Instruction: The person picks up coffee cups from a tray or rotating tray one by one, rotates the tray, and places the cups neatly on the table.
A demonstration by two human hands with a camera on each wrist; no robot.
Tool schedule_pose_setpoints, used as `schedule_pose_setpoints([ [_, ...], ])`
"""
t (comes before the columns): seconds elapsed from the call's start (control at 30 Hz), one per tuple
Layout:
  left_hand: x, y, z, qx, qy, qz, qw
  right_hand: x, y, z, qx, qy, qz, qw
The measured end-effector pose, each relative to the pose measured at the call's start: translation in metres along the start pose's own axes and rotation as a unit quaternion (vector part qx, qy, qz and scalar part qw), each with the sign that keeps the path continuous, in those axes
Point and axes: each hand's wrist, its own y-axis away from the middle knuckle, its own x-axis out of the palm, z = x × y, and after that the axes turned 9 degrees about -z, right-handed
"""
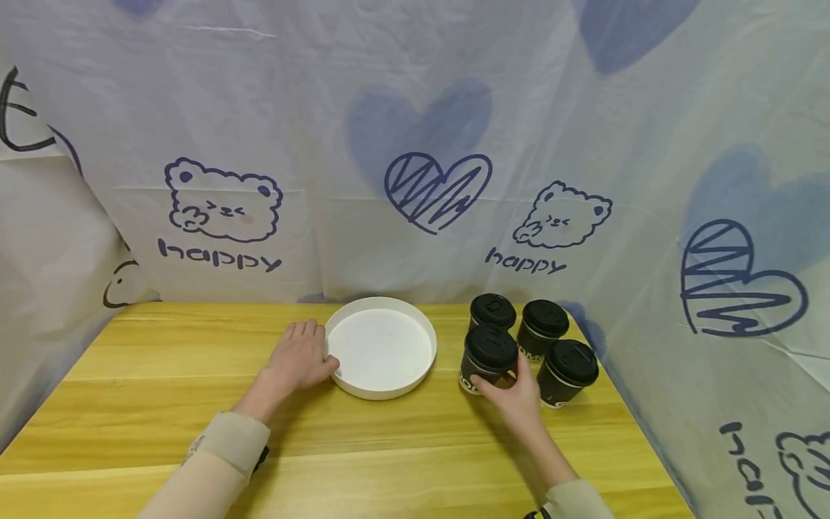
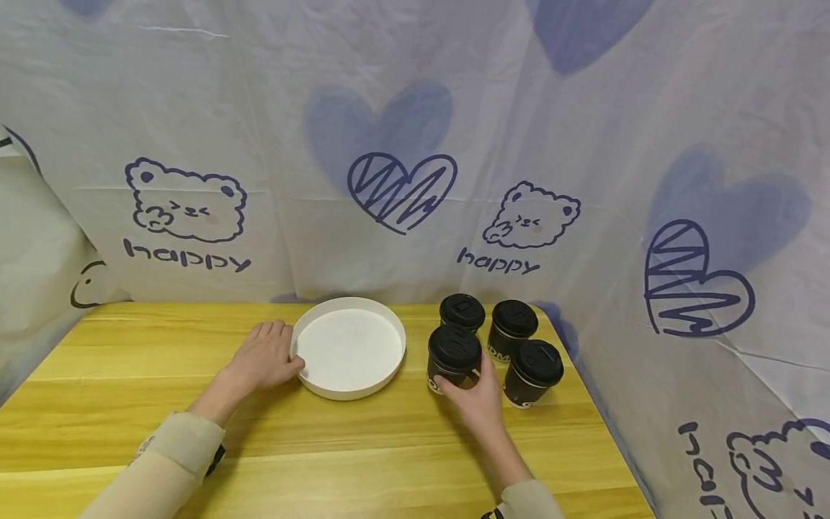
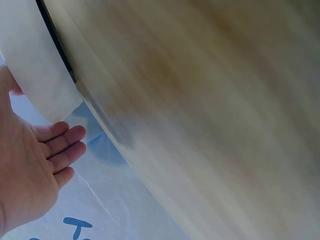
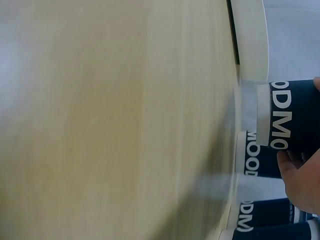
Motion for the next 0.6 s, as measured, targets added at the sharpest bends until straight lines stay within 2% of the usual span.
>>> schedule_pose_setpoints([
  [0.37,0.002,0.0,0.001,0.001,0.0,-0.005,1.0,-0.017,0.0,-0.006,0.028,0.042,-0.004,0.9987],
  [0.6,0.001,0.0,0.0,-0.004,0.0,0.001,1.0,-0.022,-0.003,-0.012,0.026,0.05,-0.006,0.9984],
])
